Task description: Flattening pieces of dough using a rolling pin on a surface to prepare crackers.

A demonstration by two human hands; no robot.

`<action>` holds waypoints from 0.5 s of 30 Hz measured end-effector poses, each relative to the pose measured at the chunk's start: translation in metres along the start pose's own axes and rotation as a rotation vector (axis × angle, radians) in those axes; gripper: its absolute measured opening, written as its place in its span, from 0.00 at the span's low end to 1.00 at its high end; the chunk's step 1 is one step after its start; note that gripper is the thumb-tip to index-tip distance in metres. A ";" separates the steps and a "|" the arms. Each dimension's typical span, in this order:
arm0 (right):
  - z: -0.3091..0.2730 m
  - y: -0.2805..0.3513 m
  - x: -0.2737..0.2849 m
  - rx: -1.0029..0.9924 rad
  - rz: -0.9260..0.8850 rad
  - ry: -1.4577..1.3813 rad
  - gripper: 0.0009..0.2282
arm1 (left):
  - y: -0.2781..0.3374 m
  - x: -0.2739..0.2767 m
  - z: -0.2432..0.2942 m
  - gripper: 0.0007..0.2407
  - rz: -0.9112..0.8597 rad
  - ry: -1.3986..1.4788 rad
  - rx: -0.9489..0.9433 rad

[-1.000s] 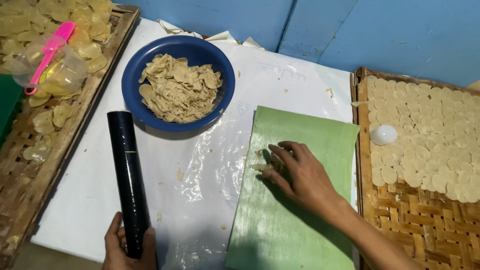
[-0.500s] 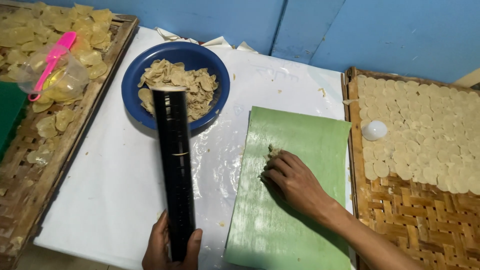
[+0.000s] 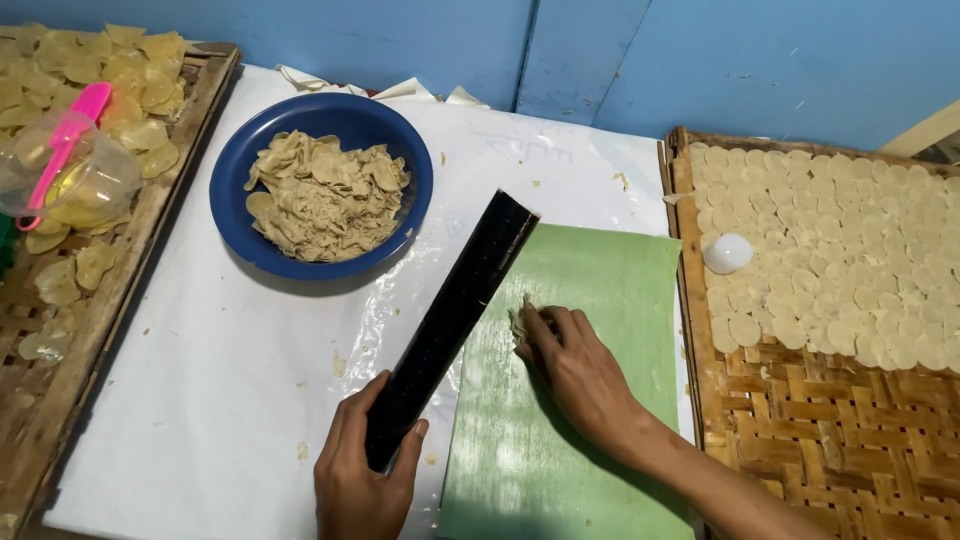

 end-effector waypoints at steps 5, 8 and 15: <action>-0.015 0.014 0.016 -0.052 -0.131 -0.058 0.35 | -0.010 0.004 -0.003 0.24 -0.075 -0.053 0.042; -0.010 0.022 0.016 -0.190 -0.206 -0.070 0.28 | -0.021 0.007 -0.003 0.23 -0.122 -0.093 0.035; 0.008 0.020 -0.004 0.088 0.185 -0.189 0.08 | -0.057 -0.008 0.001 0.21 -0.194 -0.192 -0.236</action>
Point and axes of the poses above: each hand's wrist, its own y-axis away from the middle knuckle, its own x-axis out of the back of the hand, z = x × y, the point moved 2 cm from there along -y, towards the middle knuckle, and after that the axes turned 10 degrees about -x, right-handed, at the moved point
